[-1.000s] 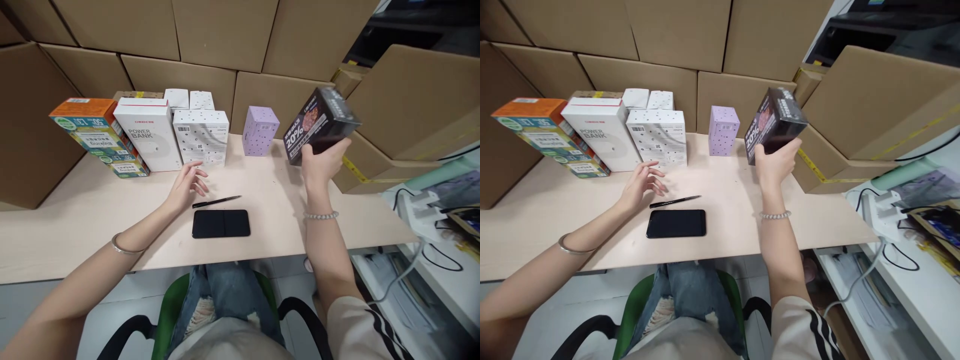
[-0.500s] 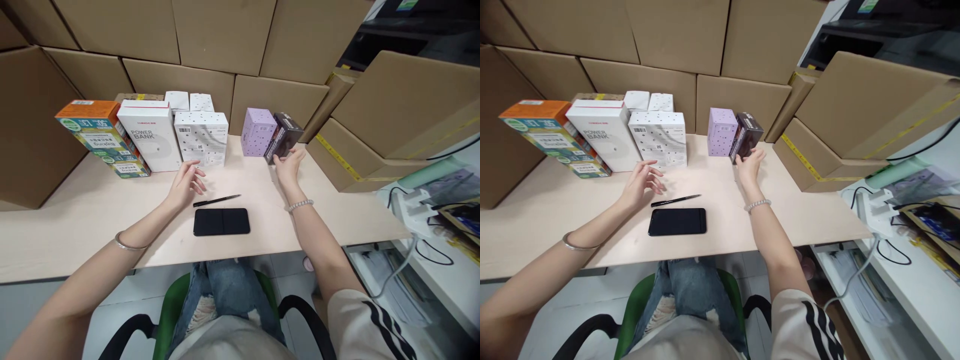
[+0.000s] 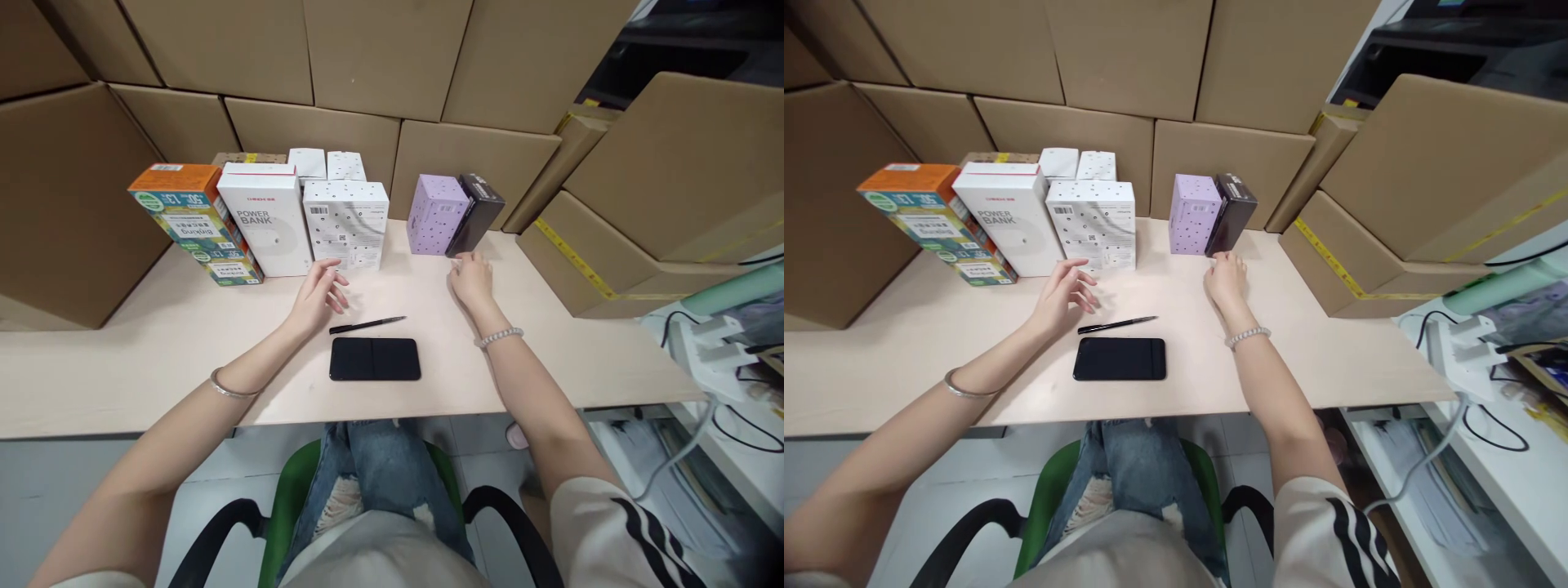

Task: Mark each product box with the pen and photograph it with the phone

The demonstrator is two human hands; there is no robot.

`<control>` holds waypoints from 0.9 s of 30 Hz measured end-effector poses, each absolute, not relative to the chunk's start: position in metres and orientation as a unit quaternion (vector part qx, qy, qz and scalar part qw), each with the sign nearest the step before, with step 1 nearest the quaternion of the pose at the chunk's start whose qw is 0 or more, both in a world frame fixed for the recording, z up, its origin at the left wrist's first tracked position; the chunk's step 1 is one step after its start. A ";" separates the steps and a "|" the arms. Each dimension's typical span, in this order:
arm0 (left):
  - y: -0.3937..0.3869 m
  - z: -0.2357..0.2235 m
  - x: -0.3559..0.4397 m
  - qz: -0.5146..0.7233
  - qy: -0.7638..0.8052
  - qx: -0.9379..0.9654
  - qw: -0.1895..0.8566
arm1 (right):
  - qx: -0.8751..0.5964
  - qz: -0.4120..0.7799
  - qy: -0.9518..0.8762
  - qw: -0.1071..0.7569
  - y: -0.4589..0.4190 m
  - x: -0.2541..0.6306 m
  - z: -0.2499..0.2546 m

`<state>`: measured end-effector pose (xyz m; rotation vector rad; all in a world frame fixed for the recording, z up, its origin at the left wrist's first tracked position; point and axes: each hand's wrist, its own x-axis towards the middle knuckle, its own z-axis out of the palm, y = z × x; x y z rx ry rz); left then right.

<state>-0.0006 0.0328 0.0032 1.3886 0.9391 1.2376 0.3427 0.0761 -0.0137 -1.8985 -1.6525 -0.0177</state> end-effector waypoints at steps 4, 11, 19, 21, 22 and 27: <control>0.033 0.003 0.000 0.518 0.395 0.570 0.500 | -0.688 -0.033 -0.649 0.323 0.064 0.306 0.006; 0.032 0.000 0.000 0.520 0.399 0.575 0.489 | -0.507 -0.005 -0.781 0.364 0.088 0.234 0.047; 0.032 -0.003 0.000 0.519 0.400 0.567 0.499 | -0.455 0.400 -0.672 0.426 0.153 0.217 0.040; 0.034 -0.005 0.000 0.516 0.402 0.562 0.506 | -0.439 0.433 -0.667 0.418 0.153 0.219 0.034; 0.035 -0.005 0.000 0.514 0.404 0.558 0.511 | -0.438 0.432 -0.668 0.419 0.152 0.221 0.032; 0.035 -0.003 -0.001 0.502 0.416 0.525 0.547 | -0.462 0.353 -0.679 0.449 0.132 0.237 0.025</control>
